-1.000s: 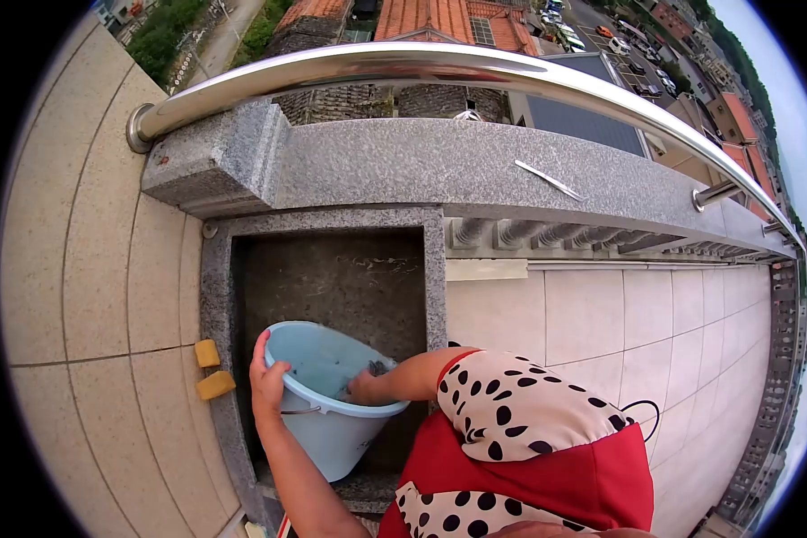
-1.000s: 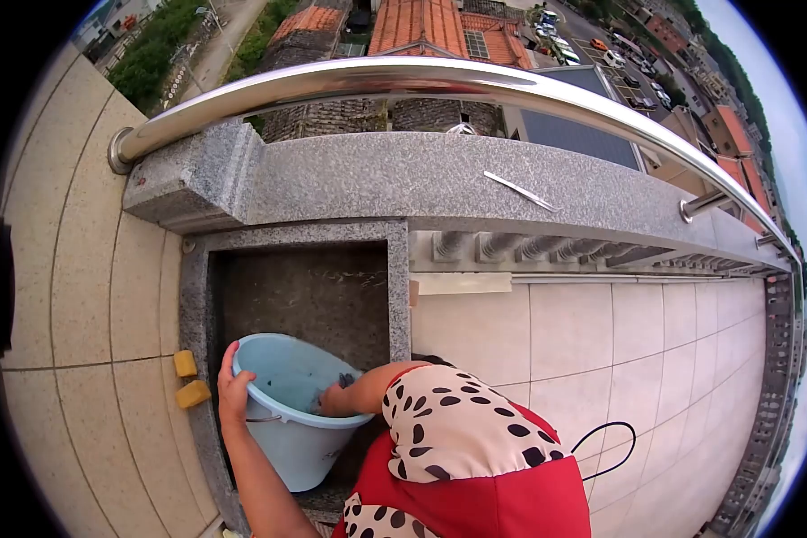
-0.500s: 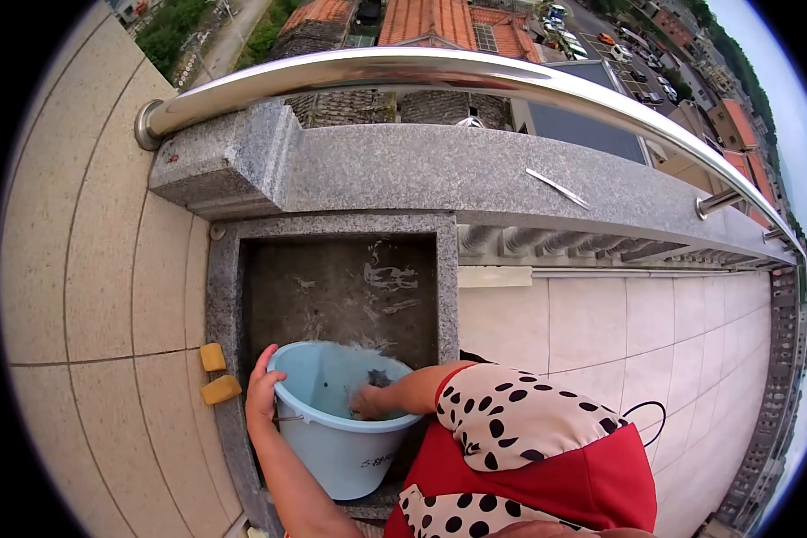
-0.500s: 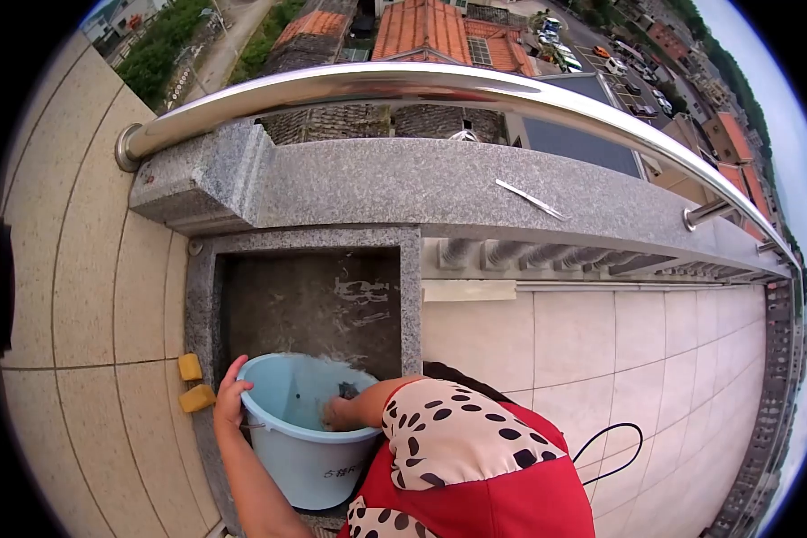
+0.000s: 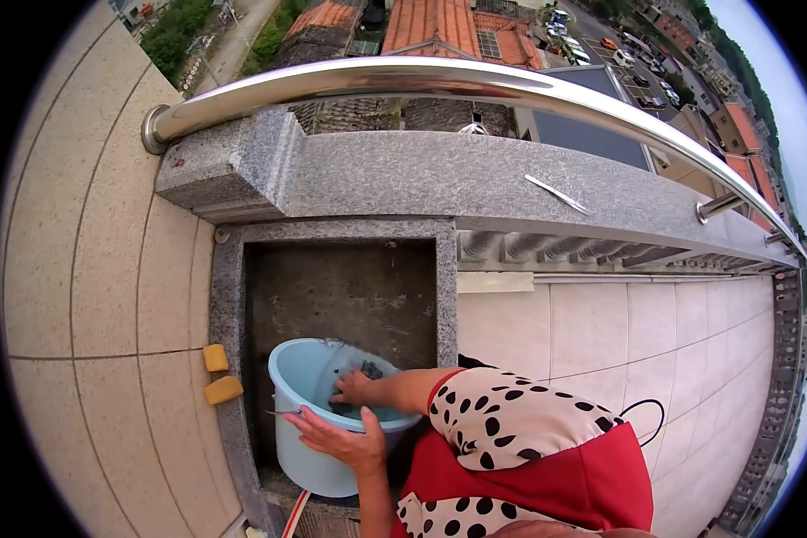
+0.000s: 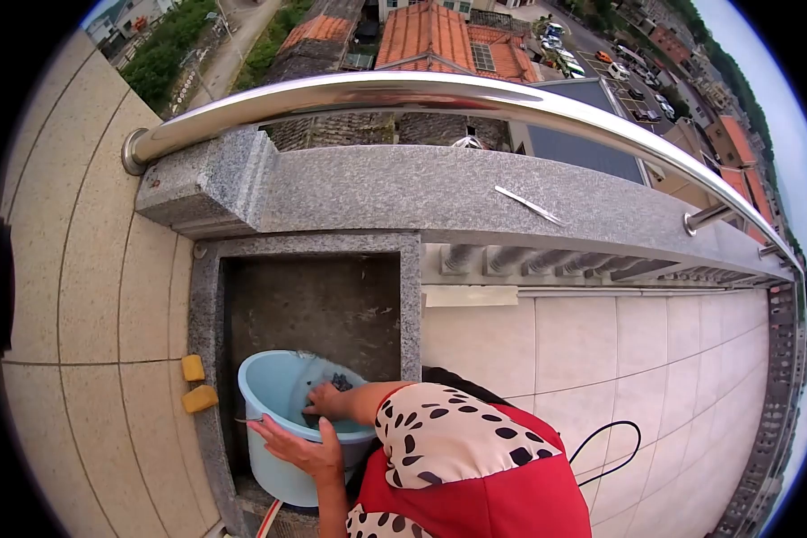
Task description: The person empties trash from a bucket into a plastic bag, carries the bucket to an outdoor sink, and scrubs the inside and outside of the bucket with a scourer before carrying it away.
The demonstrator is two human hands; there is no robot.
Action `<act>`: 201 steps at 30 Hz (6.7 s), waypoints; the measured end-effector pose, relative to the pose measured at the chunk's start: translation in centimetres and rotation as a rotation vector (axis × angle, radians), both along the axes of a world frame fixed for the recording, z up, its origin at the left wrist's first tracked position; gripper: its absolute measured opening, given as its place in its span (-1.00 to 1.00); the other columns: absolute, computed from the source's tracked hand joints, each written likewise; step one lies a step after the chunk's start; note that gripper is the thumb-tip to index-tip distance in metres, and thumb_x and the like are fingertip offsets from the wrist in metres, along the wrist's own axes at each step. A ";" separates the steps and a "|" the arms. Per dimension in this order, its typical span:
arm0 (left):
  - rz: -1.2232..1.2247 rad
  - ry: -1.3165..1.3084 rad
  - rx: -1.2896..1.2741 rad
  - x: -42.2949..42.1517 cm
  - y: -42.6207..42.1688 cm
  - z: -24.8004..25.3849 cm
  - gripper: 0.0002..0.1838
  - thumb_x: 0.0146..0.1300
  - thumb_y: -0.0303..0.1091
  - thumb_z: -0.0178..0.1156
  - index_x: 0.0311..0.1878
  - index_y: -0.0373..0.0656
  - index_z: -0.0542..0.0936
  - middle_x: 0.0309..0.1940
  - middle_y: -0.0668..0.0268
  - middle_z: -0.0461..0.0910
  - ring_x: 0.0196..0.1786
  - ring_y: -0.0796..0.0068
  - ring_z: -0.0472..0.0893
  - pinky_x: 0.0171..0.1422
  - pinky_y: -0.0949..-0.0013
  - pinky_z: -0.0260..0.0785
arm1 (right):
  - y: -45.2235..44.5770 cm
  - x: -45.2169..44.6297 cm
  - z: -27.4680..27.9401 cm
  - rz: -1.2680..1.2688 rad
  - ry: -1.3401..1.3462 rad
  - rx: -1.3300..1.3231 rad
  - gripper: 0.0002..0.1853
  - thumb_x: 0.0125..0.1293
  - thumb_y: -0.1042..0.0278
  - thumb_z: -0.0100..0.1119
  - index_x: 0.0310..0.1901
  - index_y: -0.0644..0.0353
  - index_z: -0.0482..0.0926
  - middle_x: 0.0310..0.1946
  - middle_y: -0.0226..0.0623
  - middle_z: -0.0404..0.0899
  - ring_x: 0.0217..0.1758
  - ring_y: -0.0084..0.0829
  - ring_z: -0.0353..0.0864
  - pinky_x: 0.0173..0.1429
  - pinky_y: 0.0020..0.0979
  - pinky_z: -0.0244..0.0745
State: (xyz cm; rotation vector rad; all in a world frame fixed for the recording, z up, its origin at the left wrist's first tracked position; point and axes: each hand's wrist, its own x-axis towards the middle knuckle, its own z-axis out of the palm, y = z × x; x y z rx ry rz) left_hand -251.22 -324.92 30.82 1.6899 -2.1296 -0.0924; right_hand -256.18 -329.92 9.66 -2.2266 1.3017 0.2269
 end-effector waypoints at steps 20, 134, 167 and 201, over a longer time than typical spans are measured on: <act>0.136 0.987 0.637 4.6 -13.1 -3.3 -0.52 -0.03 -0.52 0.13 0.06 -0.34 0.56 0.29 0.05 0.36 0.19 0.37 0.46 0.25 0.43 0.27 | -3.8 -5.8 0.0 0.036 0.082 -0.289 -0.42 0.36 0.28 -0.15 0.35 -0.61 0.14 0.09 -0.30 0.34 0.15 -0.23 0.37 0.03 -0.14 0.34; 0.416 1.217 0.289 7.9 2.4 4.4 -0.34 -0.04 -0.64 -0.06 0.27 -0.32 0.29 0.09 0.21 0.47 0.10 0.46 0.48 0.25 0.38 0.30 | -3.4 8.7 -1.0 0.294 0.231 0.060 -0.74 0.12 0.31 0.17 -0.13 0.09 0.67 -0.09 -0.24 0.62 -0.01 -0.24 0.59 -0.28 -0.04 0.47; 0.247 1.164 0.395 7.3 0.4 4.2 -0.30 -0.07 -0.65 -0.08 0.30 -0.38 0.26 0.17 0.15 0.40 0.19 0.43 0.43 0.31 0.38 0.21 | 4.0 -1.3 6.7 0.348 0.034 0.320 -0.45 0.21 0.26 0.07 0.29 -0.09 0.34 0.09 -0.06 0.46 0.13 -0.11 0.50 0.00 -0.13 0.47; -0.057 0.381 0.157 -4.8 -7.3 1.2 -0.11 0.01 -0.33 0.21 0.43 -0.14 0.02 0.42 -0.18 -0.05 0.49 -0.15 -0.10 0.43 -0.31 -0.33 | -5.2 -17.6 1.4 -0.934 0.086 0.204 -0.30 0.28 0.09 0.03 0.43 -0.24 0.03 0.22 -0.02 0.32 0.29 0.00 0.31 0.26 0.07 0.27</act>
